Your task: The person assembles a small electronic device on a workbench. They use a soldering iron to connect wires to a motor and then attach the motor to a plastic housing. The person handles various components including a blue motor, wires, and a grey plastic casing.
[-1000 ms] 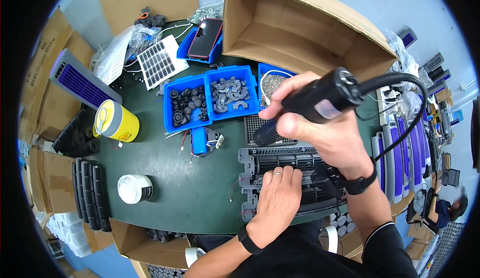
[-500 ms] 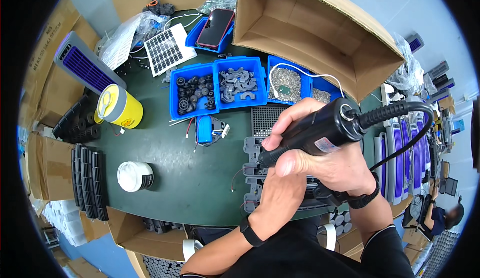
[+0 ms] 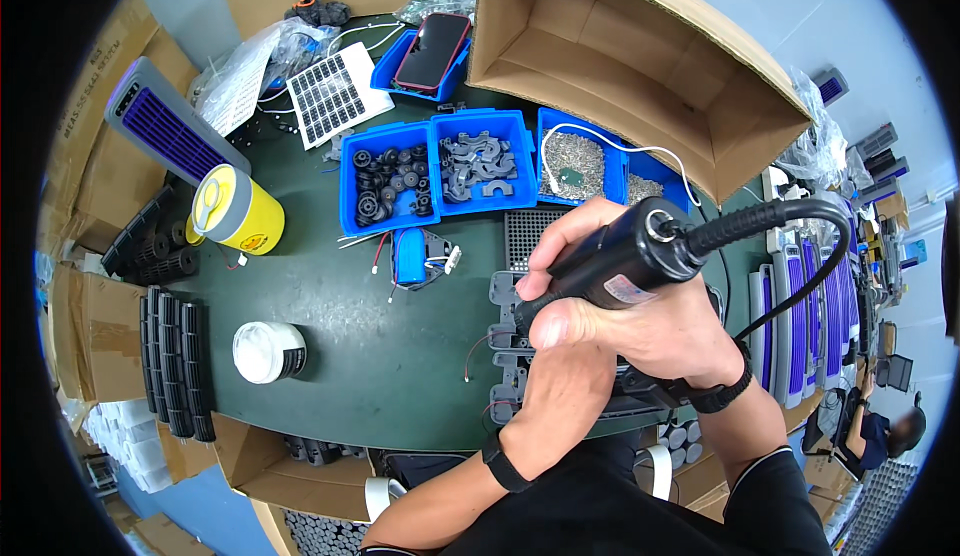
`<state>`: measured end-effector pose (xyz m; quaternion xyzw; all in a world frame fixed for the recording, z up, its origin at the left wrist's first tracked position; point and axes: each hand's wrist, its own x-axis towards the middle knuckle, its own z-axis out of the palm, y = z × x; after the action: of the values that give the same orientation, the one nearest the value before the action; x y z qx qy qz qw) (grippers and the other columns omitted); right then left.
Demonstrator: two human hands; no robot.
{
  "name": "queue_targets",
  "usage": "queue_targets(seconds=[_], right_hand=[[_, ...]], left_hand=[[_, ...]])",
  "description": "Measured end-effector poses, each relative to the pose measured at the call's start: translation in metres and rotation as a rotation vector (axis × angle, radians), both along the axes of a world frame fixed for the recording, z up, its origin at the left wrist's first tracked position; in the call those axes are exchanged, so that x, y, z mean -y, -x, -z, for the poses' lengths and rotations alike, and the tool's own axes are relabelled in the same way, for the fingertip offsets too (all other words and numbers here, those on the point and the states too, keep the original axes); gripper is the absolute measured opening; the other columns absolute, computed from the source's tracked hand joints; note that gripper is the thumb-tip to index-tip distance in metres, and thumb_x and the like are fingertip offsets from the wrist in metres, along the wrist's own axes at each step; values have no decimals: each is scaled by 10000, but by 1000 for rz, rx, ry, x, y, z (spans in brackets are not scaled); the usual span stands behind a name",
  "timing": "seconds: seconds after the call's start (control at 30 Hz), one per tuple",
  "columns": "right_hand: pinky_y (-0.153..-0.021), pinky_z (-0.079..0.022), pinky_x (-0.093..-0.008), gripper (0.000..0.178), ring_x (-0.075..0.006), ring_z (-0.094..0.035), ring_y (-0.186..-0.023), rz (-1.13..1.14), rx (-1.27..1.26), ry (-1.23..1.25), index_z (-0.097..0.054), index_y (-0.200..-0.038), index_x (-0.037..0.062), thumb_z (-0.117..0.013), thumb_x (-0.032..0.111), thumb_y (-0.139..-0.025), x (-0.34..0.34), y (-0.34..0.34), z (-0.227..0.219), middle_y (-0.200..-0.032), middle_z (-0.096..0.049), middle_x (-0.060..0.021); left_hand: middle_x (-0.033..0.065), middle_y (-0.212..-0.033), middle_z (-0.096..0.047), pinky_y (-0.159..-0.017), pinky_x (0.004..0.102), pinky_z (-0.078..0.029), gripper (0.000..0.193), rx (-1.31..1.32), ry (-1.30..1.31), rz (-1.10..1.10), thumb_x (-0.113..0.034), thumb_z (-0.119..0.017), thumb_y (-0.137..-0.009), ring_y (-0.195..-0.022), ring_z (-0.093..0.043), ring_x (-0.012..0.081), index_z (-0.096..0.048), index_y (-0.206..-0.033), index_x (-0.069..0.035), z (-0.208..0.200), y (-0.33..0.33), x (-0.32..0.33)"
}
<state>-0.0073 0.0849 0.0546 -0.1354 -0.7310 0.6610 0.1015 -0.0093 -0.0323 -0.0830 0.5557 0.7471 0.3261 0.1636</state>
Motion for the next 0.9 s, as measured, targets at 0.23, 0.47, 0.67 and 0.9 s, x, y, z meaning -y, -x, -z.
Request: queue_targets(seconds=[0.23, 0.47, 0.67, 0.9], right_hand=[[-856, -581, -340, 470, -170, -715, -947, -68, -1, 3, -704, -1033, 31, -998, 215, -716, 0, 0, 1, -982, -726, -70], [-855, -569, -332, 438, -162, -708, -936, -134, 11, -28, -705, -1007, 35, -994, 191, -718, -2, 2, -4, -965, -726, -62], [-841, -566, -314, 440, -145, -705, -919, -91, 41, -13, -703, -982, 39, -1001, 210, -708, 4, 3, -2, -930, -732, -50], [-821, -571, -306, 436, -145, -712, -890, -172, 26, -106, -721, -979, 39, -996, 253, -715, 0, 3, -2, -927, -737, -53]], left_hand=[[269, -1348, -552, -1082, 552, -417, 585, -2, -146, -91, -11, -641, -835, -1317, -517, 439, -529, -1407, 35, -4, -1, -1], [267, -1358, -550, -1088, 559, -404, 589, -78, -175, -86, -26, -664, -844, -1330, -506, 438, -534, -1416, 29, -2, -3, 3], [254, -1279, -603, -1039, 558, -435, 507, 22, -283, -131, -6, -668, -813, -1264, -557, 433, -620, -1316, 32, -2, -1, -1], [258, -1188, -628, -1003, 559, -445, 437, -37, -122, -54, 3, -666, -794, -1198, -589, 432, -669, -1230, 39, 4, -4, 5]])
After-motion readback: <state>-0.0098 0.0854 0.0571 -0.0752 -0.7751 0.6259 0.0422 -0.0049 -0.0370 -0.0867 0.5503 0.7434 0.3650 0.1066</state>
